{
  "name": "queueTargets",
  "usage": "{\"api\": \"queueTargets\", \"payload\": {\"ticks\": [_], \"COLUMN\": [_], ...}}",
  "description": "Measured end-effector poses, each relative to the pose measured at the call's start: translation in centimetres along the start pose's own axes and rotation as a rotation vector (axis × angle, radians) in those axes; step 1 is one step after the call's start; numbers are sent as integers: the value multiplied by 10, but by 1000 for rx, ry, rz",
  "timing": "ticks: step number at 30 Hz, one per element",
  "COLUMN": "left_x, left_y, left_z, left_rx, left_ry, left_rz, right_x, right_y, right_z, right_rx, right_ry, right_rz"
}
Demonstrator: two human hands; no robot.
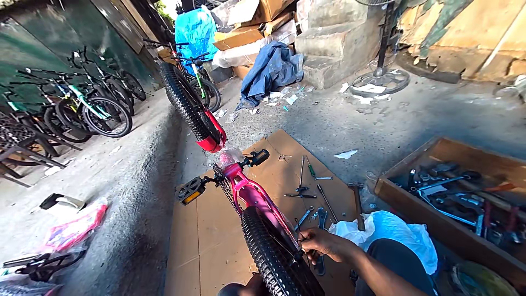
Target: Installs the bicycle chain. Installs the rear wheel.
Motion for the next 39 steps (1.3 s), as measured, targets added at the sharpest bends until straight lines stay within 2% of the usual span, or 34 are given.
{"api": "queueTargets", "payload": {"ticks": [8, 16, 22, 26, 30, 39], "left_x": [2, 6, 3, 5, 14, 54], "left_y": [1, 3, 2, 2, 4, 22], "left_z": [0, 0, 0, 0, -1, -9], "left_rx": [4, 11, 1, 5, 15, 40], "left_ry": [-36, -42, -60, -116, -200, -310], "left_rz": [25, 44, 38, 28, 49, 280], "right_x": [3, -2, 7, 6, 6, -3], "right_y": [2, 0, 2, 2, 1, -7], "right_z": [2, 3, 4, 3, 8, 7], "right_rx": [-11, -14, -93, -91, -111, -114], "right_ry": [59, 56, 23, -29, -74, -101], "right_rz": [61, -79, 124, 111, 35, -74]}}
Point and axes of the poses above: each hand's wrist, its own z-axis away from the middle knuckle, its own y-axis out of the palm, x = y × z, the point moved 9 cm from there along -z, towards the middle knuckle
